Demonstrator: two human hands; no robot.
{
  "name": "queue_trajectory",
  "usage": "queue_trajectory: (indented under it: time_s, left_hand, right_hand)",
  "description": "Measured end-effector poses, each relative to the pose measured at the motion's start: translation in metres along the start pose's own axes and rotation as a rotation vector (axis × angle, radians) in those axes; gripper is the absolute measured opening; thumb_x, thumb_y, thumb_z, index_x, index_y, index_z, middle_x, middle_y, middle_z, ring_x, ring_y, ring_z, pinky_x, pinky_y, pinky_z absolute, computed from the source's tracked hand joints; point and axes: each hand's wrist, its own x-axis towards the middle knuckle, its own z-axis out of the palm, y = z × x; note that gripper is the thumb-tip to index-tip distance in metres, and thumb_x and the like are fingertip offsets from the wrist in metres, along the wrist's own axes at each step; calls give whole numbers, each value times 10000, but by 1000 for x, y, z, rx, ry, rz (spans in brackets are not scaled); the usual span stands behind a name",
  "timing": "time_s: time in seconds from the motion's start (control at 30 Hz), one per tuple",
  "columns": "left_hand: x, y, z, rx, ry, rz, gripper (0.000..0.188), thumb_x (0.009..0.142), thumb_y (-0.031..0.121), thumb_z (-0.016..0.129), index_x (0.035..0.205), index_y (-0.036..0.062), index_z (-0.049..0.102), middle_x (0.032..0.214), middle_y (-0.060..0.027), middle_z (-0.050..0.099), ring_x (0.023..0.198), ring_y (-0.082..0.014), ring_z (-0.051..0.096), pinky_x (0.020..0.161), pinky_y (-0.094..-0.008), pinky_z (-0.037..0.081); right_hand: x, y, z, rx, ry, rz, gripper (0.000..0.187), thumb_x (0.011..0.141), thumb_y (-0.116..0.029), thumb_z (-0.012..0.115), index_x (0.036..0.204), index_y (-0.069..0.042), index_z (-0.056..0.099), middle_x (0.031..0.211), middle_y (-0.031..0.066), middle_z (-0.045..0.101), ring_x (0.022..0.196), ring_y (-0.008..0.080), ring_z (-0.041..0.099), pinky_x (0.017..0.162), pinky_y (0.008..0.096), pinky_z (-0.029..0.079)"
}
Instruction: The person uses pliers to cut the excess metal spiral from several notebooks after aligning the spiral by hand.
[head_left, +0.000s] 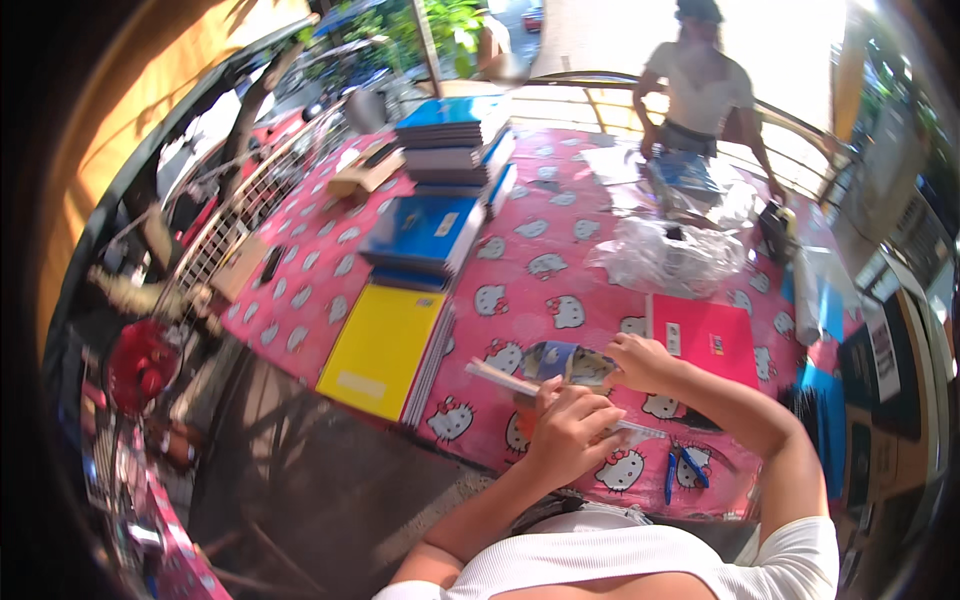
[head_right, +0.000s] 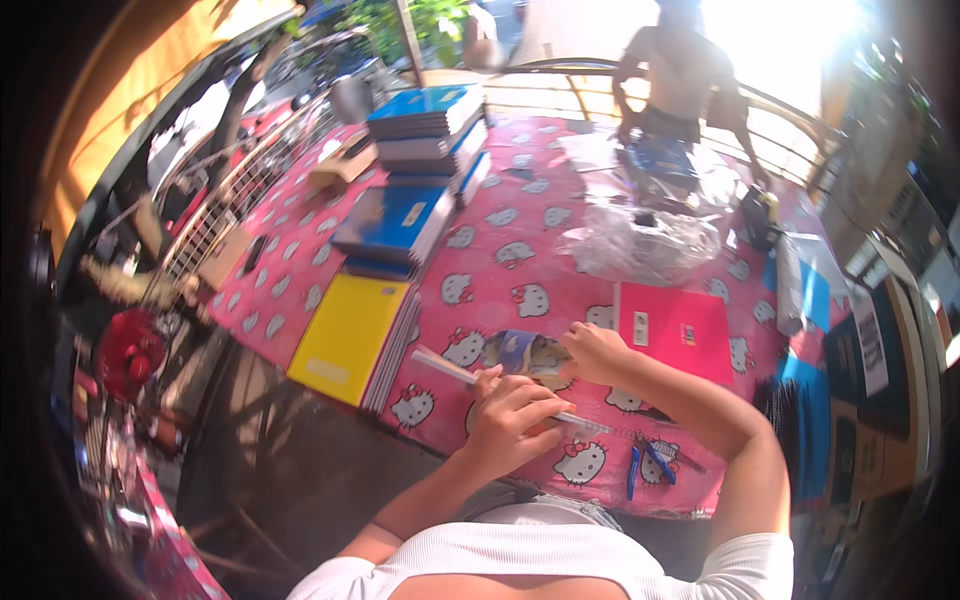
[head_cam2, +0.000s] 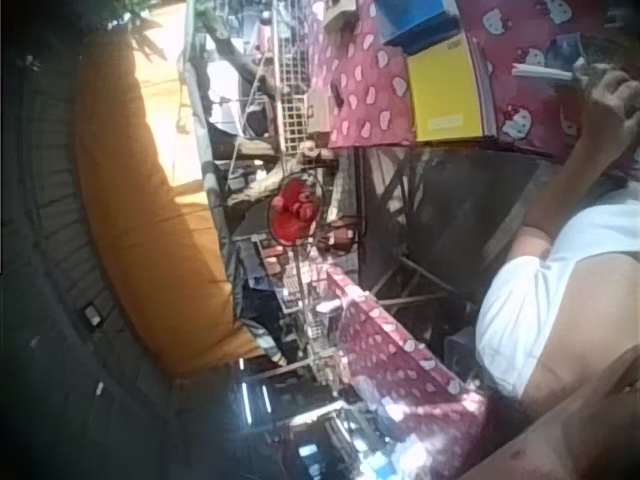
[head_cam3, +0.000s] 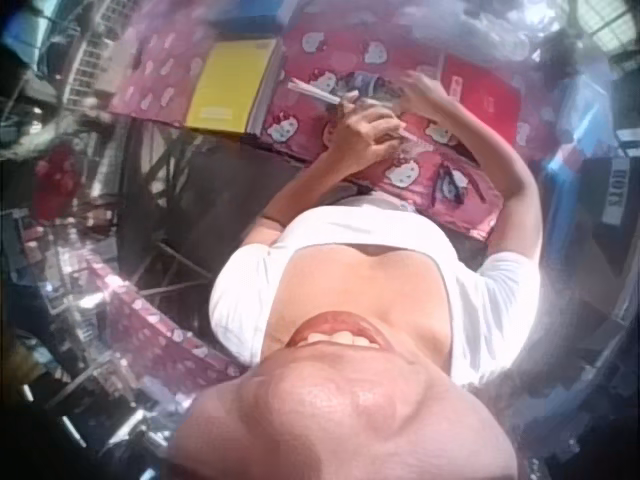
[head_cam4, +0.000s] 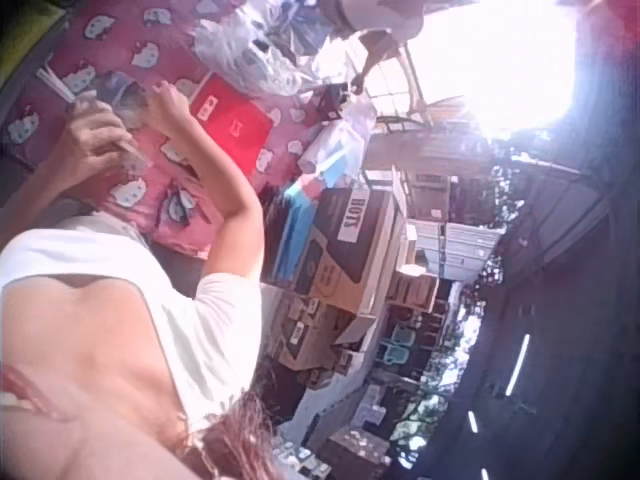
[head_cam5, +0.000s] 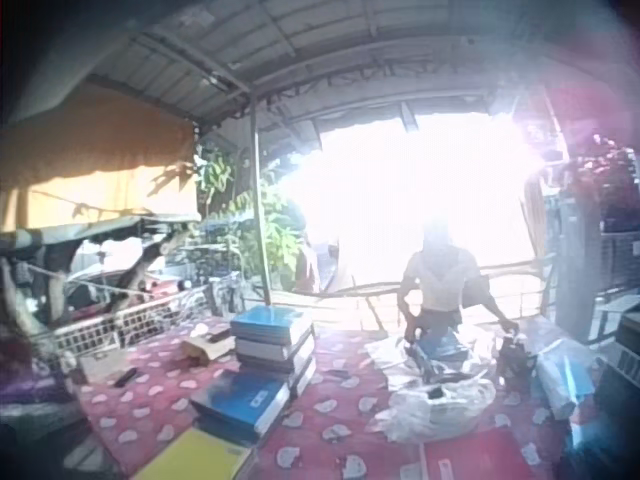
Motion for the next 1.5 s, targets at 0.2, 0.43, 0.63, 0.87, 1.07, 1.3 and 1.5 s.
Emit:
queue_trajectory:
  time_s: [0.2,0.43,0.63,0.87,1.07,1.3,1.5]
  left_hand:
    - [-15,-3,0,-26,-5,-120,362,693,349,781,976,144,690,807,30,638,854,-144,598,974,-434,320]
    - [-1,-7,10,56,31,6,278,660,348,785,774,120,672,785,-24,629,818,-196,591,962,-434,305]
    - [8,-12,15,77,-28,-13,313,628,330,816,794,105,674,745,-5,641,771,-180,604,972,-424,306]
    - [21,-9,12,-129,-30,-148,464,654,286,807,1033,109,605,806,-8,651,809,-212,616,956,-408,330]
    - [15,-20,-40,134,-119,-93,250,608,246,813,765,122,663,884,0,648,912,-195,575,966,-449,289]
    - [12,-29,-37,317,30,-180,390,501,346,853,804,151,703,949,6,680,1058,-240,553,1082,-635,14]
    - [9,-55,-43,152,6,-156,365,478,269,873,771,129,707,884,-13,688,1039,-265,550,969,-460,385]
  right_hand:
    - [43,-8,96,-155,-191,316,316,750,-277,675,915,-31,566,923,175,668,830,344,672,689,424,550]
    - [-69,-11,-21,1436,322,-17,450,716,-112,739,1123,-12,574,920,101,681,857,205,661,752,326,535]
    - [-112,26,-32,1105,283,268,470,633,-34,767,1083,-46,631,905,31,672,859,141,637,792,307,516]
    - [-106,11,-36,1189,360,22,481,627,3,737,1092,13,612,947,45,689,831,96,605,738,292,513]
    - [-80,-15,-52,1307,280,74,509,613,27,769,1097,-28,622,916,38,676,871,138,622,758,316,525]
    - [-73,-38,-49,1544,280,104,511,611,7,686,1117,-31,633,939,112,693,875,160,652,737,355,523]
    - [-43,-26,-25,1242,227,2,602,599,-10,721,1190,-33,604,1001,85,691,898,182,659,775,318,526]
